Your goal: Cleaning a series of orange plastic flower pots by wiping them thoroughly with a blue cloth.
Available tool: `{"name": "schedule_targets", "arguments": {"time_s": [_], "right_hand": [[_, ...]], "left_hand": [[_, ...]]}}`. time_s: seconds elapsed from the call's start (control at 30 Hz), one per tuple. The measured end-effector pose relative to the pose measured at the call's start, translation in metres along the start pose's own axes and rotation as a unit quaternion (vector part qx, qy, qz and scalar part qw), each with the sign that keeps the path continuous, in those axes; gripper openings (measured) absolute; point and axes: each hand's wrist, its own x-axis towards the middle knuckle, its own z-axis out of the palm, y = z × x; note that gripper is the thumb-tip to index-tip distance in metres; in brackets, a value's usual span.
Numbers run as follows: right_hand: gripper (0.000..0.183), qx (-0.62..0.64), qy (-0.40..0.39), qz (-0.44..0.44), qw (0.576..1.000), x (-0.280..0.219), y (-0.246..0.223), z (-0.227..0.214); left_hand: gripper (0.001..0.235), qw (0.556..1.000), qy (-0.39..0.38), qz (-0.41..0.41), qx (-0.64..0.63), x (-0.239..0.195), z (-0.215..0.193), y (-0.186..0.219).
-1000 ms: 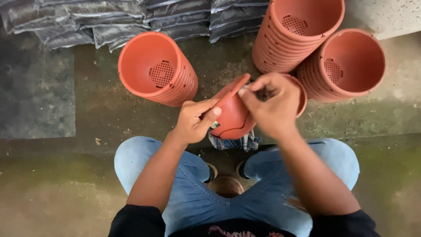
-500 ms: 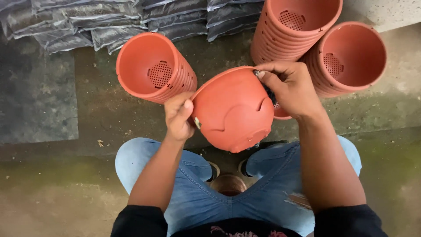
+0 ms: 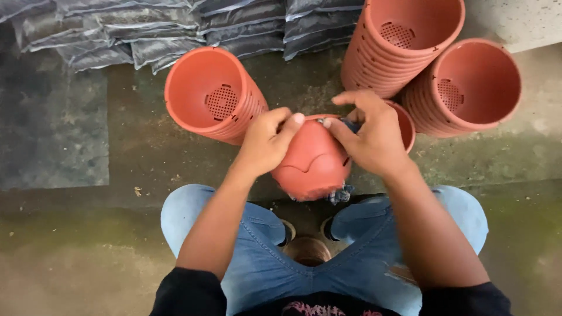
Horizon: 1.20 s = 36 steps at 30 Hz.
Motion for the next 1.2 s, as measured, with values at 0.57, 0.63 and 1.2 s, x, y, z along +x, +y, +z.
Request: {"name": "schedule_targets", "arguments": {"time_s": [0.57, 0.63, 1.2], "right_hand": [[0.014, 0.023, 0.055, -0.079, 0.995, -0.006, 0.003, 0.044], [0.015, 0.002, 0.07, -0.097, 0.993, -0.005, 0.001, 0.047], [0.015, 0.165, 0.13, 0.057, 0.976, -0.01, -0.002, 0.05]], "left_hand": [[0.045, 0.979, 0.064, -0.079, -0.179, -0.046, 0.051, -0.005], [0.043, 0.982, 0.072, -0.067, -0.162, -0.048, 0.053, -0.007], [0.046, 0.987, 0.143, 0.013, -0.073, -0.05, 0.059, -0.002]]}}
